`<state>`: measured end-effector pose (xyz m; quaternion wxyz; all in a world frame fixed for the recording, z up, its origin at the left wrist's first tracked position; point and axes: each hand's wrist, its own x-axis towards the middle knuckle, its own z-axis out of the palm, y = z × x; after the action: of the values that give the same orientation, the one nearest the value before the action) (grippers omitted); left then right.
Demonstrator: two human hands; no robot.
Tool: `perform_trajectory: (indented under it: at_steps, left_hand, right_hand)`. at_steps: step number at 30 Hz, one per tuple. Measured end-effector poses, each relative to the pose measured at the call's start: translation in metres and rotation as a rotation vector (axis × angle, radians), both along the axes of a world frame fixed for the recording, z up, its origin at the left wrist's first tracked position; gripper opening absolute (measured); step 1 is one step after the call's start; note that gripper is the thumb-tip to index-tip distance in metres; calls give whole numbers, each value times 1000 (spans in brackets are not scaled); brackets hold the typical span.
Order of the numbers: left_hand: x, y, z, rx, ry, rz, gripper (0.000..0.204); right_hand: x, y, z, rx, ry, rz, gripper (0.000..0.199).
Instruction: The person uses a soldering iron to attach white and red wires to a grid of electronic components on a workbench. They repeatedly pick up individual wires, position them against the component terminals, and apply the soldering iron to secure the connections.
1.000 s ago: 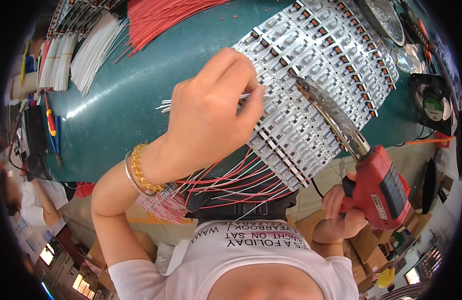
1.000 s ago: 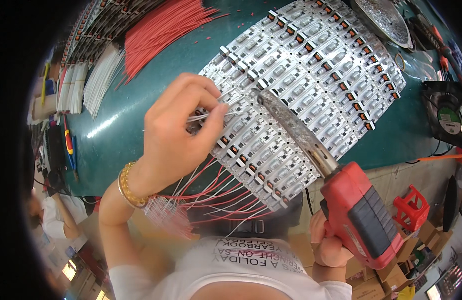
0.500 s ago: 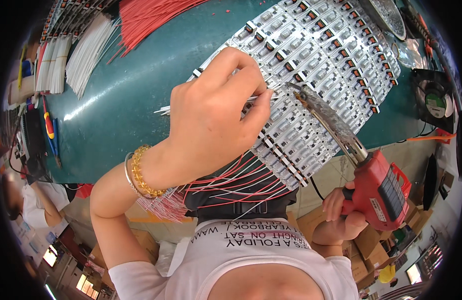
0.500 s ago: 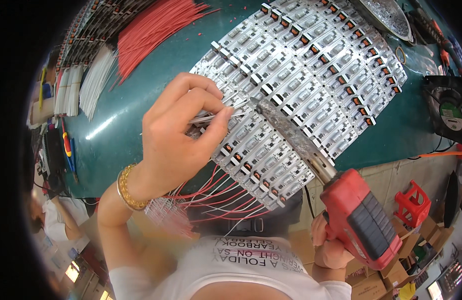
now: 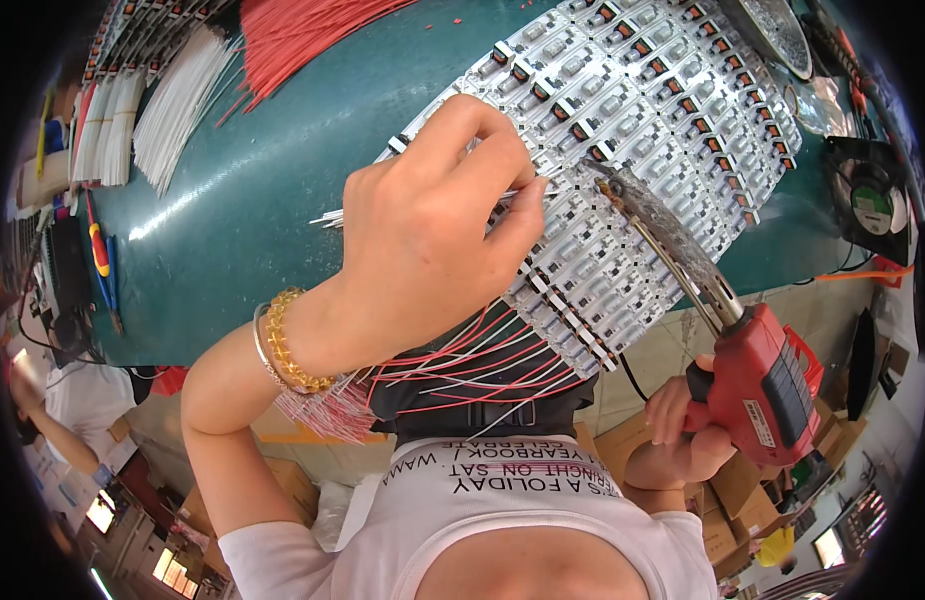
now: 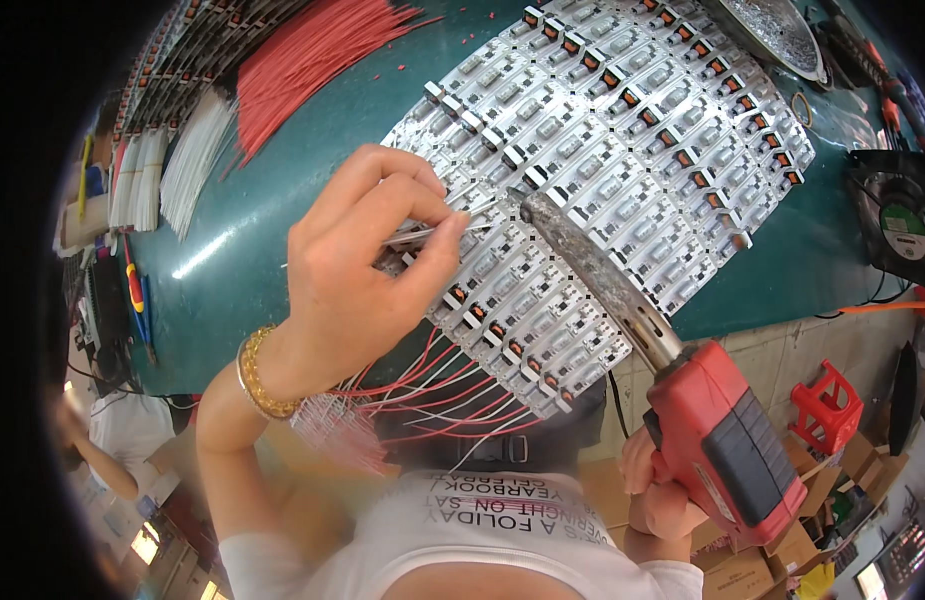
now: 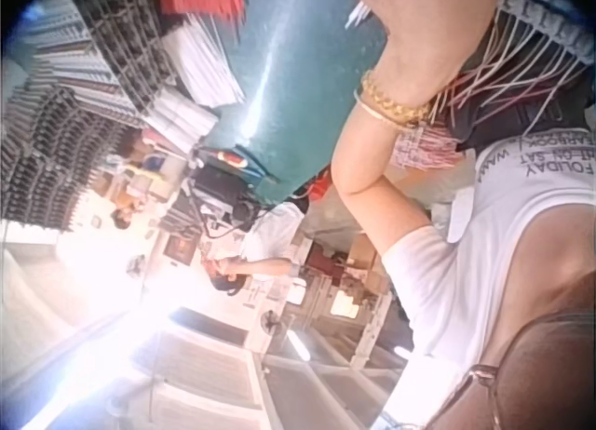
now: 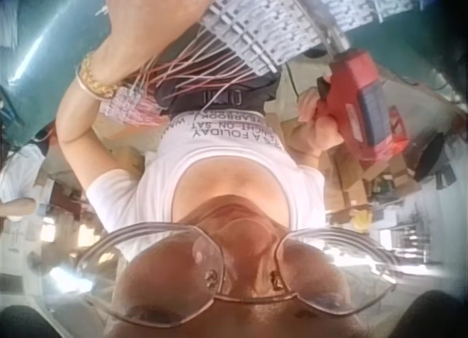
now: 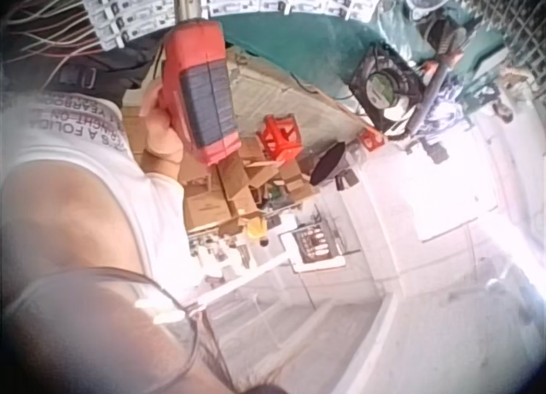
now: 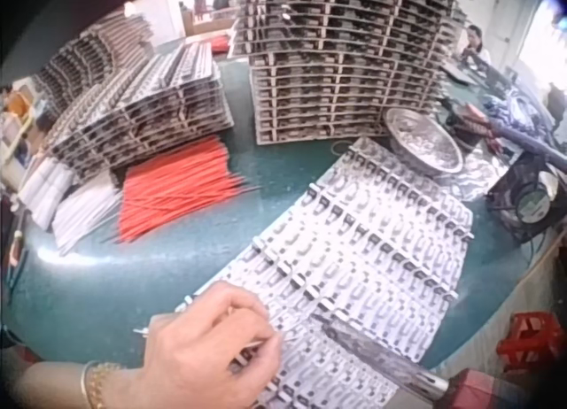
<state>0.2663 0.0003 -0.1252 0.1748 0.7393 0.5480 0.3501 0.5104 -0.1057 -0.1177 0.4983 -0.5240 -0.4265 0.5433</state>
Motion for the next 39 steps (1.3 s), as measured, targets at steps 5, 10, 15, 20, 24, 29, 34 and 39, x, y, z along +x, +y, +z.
perform_trajectory:
  at_steps: [5, 10, 15, 20, 24, 29, 34, 39]
  left_hand:
    - [0, 0, -1, 3, 6, -5, 12]
    - [-1, 0, 3, -79, -32, 4, 11]
    - [6, -5, 3, -31, -107, -24, 11]
    - [11, -8, 2, -19, 0, -13, 11]
    - [13, -8, 1, -12, 11, -11, 12]
    - [13, -8, -3, 25, 38, 2, 13]
    - [13, -8, -4, 44, 28, 1, 14]
    - [13, -9, -4, 47, 37, -5, 14]
  right_hand:
    - [-1, 0, 0, 12, -12, 2, 83]
    - [6, -10, -5, -82, 68, -138, 86]
    - [10, -12, -7, -14, 31, -106, 87]
    - [25, -21, -20, -26, 46, -61, 79]
    - [14, -16, -11, -6, 15, -29, 72]
    - [13, -13, -7, 35, -42, 40, 71]
    - [16, -7, -4, 5, 143, 51, 77]
    - [8, -9, -4, 8, 31, 10, 81]
